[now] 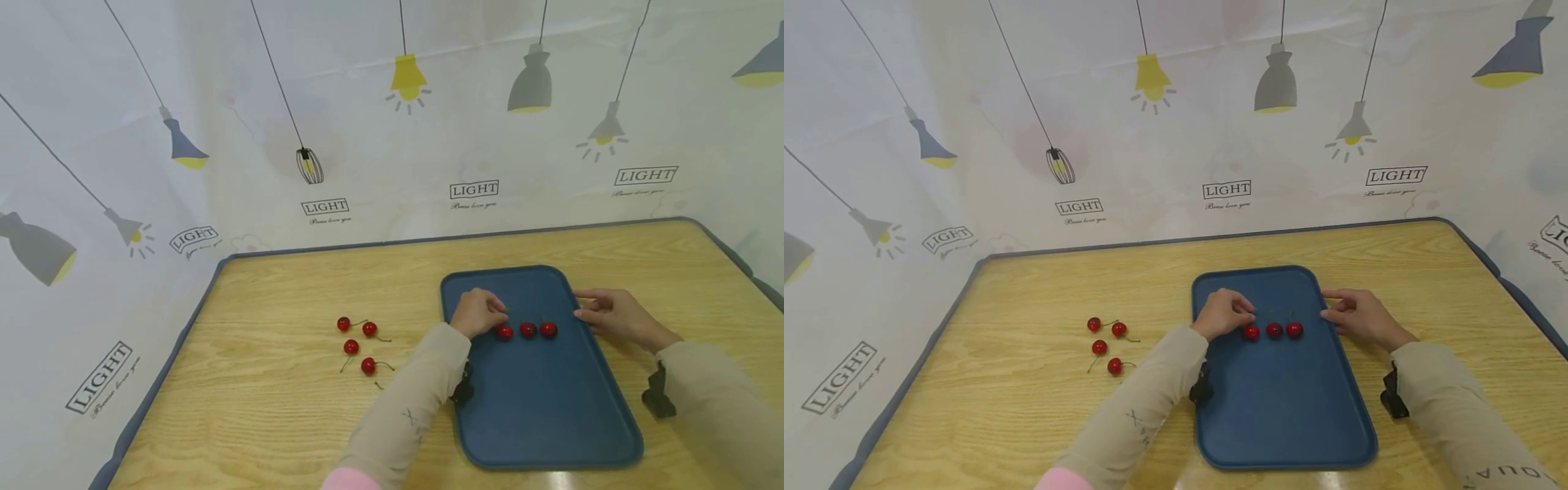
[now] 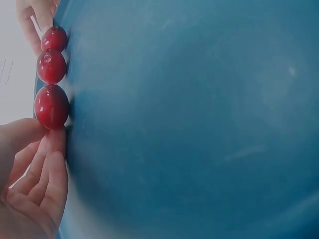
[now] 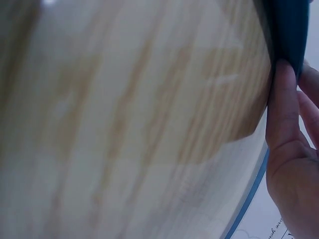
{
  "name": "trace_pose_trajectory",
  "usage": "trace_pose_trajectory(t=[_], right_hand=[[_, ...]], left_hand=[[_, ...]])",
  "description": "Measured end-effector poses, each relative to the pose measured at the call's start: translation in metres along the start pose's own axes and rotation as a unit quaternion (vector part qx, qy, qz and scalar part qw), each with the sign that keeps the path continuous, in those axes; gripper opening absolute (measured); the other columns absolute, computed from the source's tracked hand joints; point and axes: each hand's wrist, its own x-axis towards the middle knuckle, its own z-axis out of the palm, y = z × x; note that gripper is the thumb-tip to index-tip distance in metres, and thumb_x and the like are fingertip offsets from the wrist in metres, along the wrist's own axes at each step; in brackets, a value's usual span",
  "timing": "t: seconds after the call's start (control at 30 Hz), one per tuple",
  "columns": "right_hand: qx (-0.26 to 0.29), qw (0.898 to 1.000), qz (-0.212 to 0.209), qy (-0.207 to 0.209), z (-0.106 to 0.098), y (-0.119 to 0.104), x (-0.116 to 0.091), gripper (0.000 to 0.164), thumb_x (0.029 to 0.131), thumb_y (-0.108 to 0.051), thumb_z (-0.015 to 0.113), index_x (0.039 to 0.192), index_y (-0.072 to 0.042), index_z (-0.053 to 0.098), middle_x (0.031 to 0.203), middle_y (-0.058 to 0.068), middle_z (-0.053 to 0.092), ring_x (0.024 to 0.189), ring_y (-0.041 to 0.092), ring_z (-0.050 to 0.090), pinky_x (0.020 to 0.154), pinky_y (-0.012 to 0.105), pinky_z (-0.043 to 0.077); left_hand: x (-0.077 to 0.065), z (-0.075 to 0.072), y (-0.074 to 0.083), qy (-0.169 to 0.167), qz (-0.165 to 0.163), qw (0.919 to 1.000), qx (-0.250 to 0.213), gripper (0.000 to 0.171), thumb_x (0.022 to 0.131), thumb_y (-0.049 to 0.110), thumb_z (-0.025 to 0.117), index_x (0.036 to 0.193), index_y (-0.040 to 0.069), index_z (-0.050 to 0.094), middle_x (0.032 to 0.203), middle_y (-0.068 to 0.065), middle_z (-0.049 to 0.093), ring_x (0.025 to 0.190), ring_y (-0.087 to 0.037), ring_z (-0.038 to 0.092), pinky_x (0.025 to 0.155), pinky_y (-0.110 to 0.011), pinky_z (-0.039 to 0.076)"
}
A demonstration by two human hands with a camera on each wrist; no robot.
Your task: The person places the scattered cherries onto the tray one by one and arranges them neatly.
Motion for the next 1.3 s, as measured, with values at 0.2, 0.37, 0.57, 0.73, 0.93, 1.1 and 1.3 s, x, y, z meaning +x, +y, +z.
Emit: trace_pose_trajectory(t=[0.2, 0.37, 0.57, 0.73, 0.93, 1.1, 1.3], right_hand=[[0.002, 1.000, 0.001, -0.002, 0.0008, -0.0018, -0.0002, 0.055, 0.087, -0.016, 0.057, 0.129, 0.013, 0.035, 0.091, 0.018, 0.060, 0.074, 0.011, 0.060, 0.063, 0.027, 0.051], [0.003, 1.000, -0.002, 0.002, 0.0011, -0.0009, 0.0002, 0.054, 0.087, -0.015, 0.057, 0.128, 0.013, 0.036, 0.089, 0.017, 0.060, 0.073, 0.010, 0.060, 0.062, 0.027, 0.051], [-0.004, 1.000, 0.002, 0.012, 0.0020, 0.0009, 0.0014, 0.054, 0.086, -0.016, 0.059, 0.127, 0.012, 0.038, 0.086, 0.013, 0.060, 0.070, 0.010, 0.059, 0.059, 0.026, 0.051], [-0.008, 1.000, 0.004, 0.007, 0.0015, 0.0009, 0.0015, 0.055, 0.086, -0.018, 0.059, 0.128, 0.012, 0.037, 0.089, 0.016, 0.060, 0.071, 0.010, 0.060, 0.061, 0.026, 0.051], [0.000, 1.000, 0.005, 0.003, 0.0004, -0.0007, 0.0014, 0.054, 0.087, -0.016, 0.058, 0.129, 0.010, 0.037, 0.090, 0.016, 0.060, 0.074, 0.010, 0.060, 0.062, 0.027, 0.051], [0.001, 1.000, 0.003, 0.003, 0.0005, -0.0014, 0.0013, 0.055, 0.087, -0.018, 0.058, 0.128, 0.011, 0.037, 0.090, 0.016, 0.060, 0.074, 0.010, 0.060, 0.062, 0.027, 0.051], [0.005, 1.000, 0.006, 0.005, 0.0006, -0.0012, 0.0003, 0.056, 0.087, -0.019, 0.058, 0.128, 0.012, 0.036, 0.090, 0.016, 0.061, 0.073, 0.010, 0.060, 0.062, 0.027, 0.051]], left_hand=[[-0.0005, 0.0019, 0.0000, 0.012, -0.020, 0.9996, -0.015, 0.010, 0.076, 0.011, 0.069, 0.085, 0.007, 0.069, 0.070, 0.001, 0.064, 0.058, -0.004, 0.054, 0.052, -0.016, 0.041], [0.0007, 0.0041, -0.0017, 0.020, -0.022, 0.9994, -0.018, 0.010, 0.076, 0.012, 0.069, 0.085, 0.007, 0.070, 0.070, 0.001, 0.064, 0.058, -0.004, 0.054, 0.052, -0.016, 0.042], [0.0005, 0.0046, -0.0028, 0.027, -0.026, 0.9992, -0.015, 0.010, 0.076, 0.011, 0.069, 0.085, 0.007, 0.070, 0.070, 0.001, 0.064, 0.058, -0.004, 0.054, 0.052, -0.015, 0.041], [-0.0001, 0.0060, -0.0020, 0.037, -0.034, 0.9986, -0.016, 0.009, 0.075, 0.012, 0.069, 0.083, 0.008, 0.070, 0.068, 0.002, 0.063, 0.056, -0.004, 0.053, 0.051, -0.016, 0.041], [-0.0024, 0.0061, 0.0011, 0.045, -0.045, 0.9979, -0.016, 0.008, 0.075, 0.011, 0.069, 0.083, 0.009, 0.070, 0.067, 0.003, 0.063, 0.055, -0.004, 0.053, 0.050, -0.016, 0.041], [-0.0033, 0.0065, 0.0026, 0.051, -0.042, 0.9977, -0.015, 0.008, 0.074, 0.010, 0.070, 0.082, 0.008, 0.071, 0.067, 0.002, 0.064, 0.054, -0.004, 0.053, 0.050, -0.015, 0.041], [-0.0017, 0.0091, 0.0024, 0.052, -0.033, 0.9980, -0.018, 0.009, 0.073, 0.007, 0.069, 0.082, 0.008, 0.071, 0.068, 0.001, 0.065, 0.054, -0.003, 0.054, 0.050, -0.014, 0.041]])
